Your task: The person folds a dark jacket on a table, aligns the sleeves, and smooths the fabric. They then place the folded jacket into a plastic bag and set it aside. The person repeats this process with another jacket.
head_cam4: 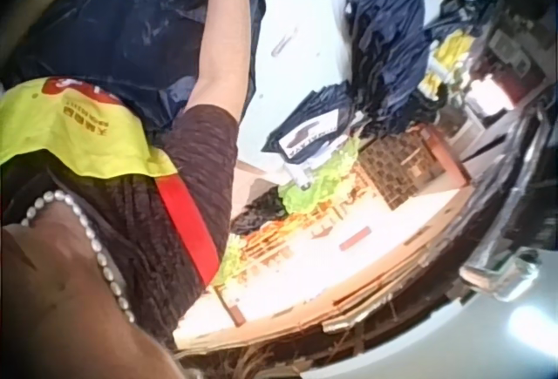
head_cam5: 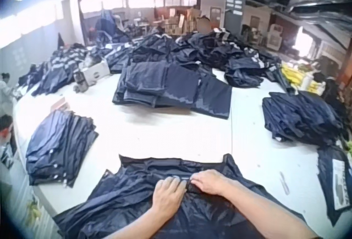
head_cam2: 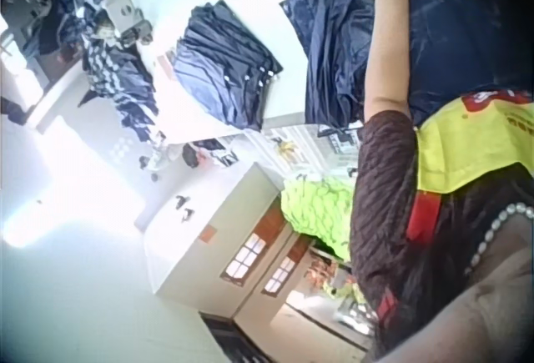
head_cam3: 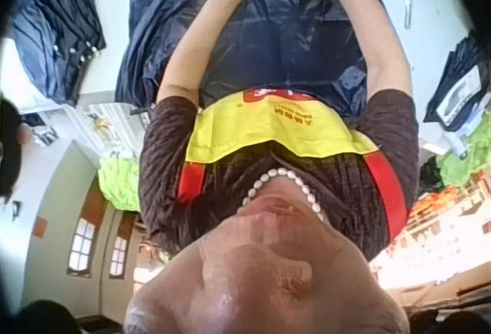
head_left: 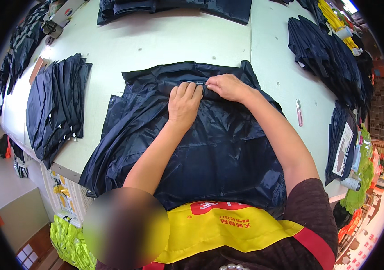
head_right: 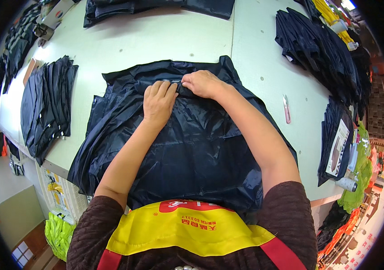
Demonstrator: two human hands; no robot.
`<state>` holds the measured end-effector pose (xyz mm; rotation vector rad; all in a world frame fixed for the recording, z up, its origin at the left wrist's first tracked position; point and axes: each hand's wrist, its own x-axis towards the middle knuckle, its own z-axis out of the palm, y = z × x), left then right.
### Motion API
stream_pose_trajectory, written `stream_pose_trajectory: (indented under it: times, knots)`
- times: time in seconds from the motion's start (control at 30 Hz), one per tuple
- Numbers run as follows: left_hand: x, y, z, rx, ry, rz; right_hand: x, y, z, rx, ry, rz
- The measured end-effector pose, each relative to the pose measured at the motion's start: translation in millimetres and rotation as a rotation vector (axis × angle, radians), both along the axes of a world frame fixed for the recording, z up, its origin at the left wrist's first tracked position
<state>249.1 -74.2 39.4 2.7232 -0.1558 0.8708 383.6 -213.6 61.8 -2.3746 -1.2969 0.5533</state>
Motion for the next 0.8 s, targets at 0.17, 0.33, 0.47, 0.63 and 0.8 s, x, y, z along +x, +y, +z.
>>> stream_pose_trajectory:
  times: [0.17, 0.33, 0.47, 0.63, 0.8]
  knots:
    - [18.1, 12.9, -4.5, -0.103, 0.056, -0.061, -9.5, 36.2, 35.2, -0.018, -0.366, -0.112]
    - [30.4, 24.9, -13.1, -0.21, -0.037, -0.148, 23.2, 72.6, 16.0, 0.011, -0.187, -0.029]
    - [28.5, 25.2, -11.3, -0.283, 0.001, -0.156, 31.3, 95.8, 0.0, -0.028, -0.302, 0.091]
    - [38.2, 33.3, -10.6, -0.327, 0.11, -0.194, 29.9, 109.6, 11.6, 0.475, -0.166, 0.174]
    - [65.9, 42.7, 2.9, -0.2, 0.402, -0.199, 27.5, 74.6, 23.7, 0.342, -0.276, 0.185]
